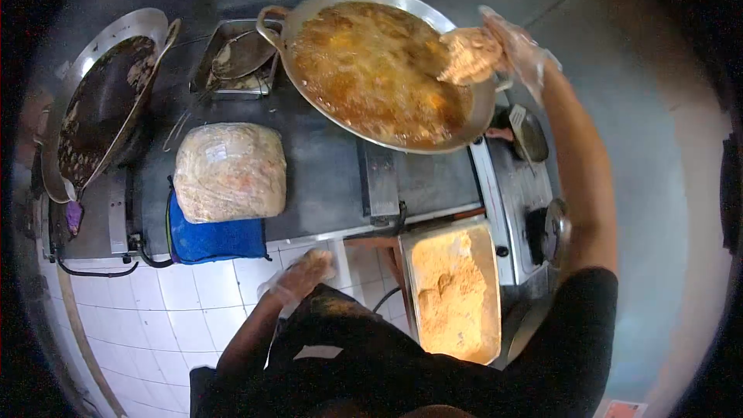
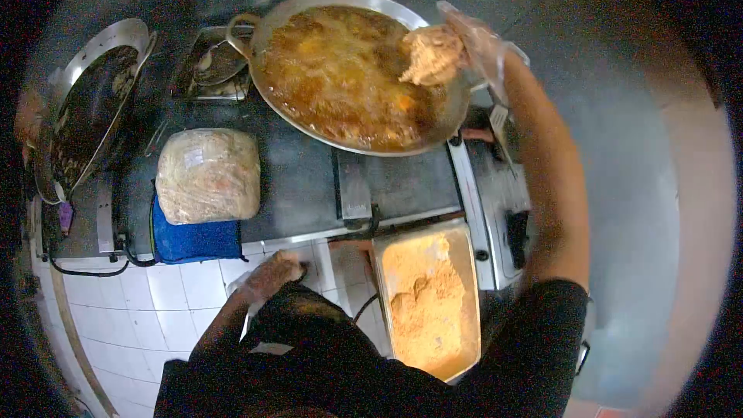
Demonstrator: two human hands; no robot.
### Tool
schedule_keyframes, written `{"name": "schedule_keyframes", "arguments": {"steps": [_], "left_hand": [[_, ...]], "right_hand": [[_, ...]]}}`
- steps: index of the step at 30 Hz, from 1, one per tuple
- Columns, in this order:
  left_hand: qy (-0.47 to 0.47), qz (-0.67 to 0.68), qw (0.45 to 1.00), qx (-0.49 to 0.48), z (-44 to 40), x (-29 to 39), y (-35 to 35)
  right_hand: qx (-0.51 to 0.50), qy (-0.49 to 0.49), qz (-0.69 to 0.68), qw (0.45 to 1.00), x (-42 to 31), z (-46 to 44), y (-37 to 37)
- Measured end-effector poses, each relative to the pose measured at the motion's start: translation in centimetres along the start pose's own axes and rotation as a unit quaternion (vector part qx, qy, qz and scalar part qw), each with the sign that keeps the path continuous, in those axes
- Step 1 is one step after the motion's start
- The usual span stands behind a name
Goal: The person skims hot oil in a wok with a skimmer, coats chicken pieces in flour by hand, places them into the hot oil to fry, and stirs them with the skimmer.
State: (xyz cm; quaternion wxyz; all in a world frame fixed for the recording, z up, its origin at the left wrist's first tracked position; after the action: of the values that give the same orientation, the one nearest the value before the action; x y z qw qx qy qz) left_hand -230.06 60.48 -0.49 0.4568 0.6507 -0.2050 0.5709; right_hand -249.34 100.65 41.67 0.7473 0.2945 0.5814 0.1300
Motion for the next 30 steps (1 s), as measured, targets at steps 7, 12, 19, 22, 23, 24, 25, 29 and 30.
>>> {"name": "schedule_keyframes", "arguments": {"steps": [7, 12, 19, 22, 23, 24, 25, 29, 30], "left_hand": [[0.035, -0.004, 0.99, 0.136, 7.3, -4.0, 4.6], [0.227, 0.367, 0.877, 0.212, 8.1, -4.2, 6.0], [0.137, 0.084, 0.987, 0.011, -2.1, 3.5, 10.9], [0.034, 0.047, 0.998, -0.032, -5.7, 0.2, 7.2], [-0.013, 0.015, 0.999, -0.043, -7.8, 0.0, 5.9], [0.027, 0.072, 0.989, -0.127, -10.2, 1.8, 6.0], [0.05, 0.204, 0.969, -0.133, -11.5, 3.2, 4.7], [0.17, 0.393, 0.857, -0.287, -19.3, 6.4, -2.7], [0.148, 0.446, 0.846, -0.252, -20.1, 6.6, -6.2]], "right_hand": [[-0.023, -0.061, 0.086, 0.994, 3.0, -24.0, -5.7], [-0.052, -0.082, 0.117, 0.988, 4.8, -31.4, -6.6], [-0.009, 0.03, 0.393, 0.919, -2.3, -18.2, -1.4], [0.06, 0.085, 0.303, 0.947, 1.5, -12.0, 4.3], [0.103, 0.099, 0.277, 0.95, 2.9, -7.1, 5.4], [0.148, 0.113, 0.253, 0.949, 4.9, -2.6, 6.3], [0.133, 0.088, 0.158, 0.974, 8.4, 1.0, 7.1], [0.223, -0.138, -0.048, 0.964, 30.1, 20.1, 6.9], [0.335, -0.273, -0.146, 0.89, 32.2, 25.3, 4.1]]}}
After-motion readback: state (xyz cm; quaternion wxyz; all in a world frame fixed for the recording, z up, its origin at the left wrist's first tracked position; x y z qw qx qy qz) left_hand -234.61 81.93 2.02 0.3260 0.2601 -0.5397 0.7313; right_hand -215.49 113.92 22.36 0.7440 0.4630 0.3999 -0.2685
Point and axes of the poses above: each hand's wrist, its own z-axis away from the middle knuckle, its own y-axis out of the back of the hand, x = y × z, the point moved 1 cm from there along -z, towards the middle knuckle
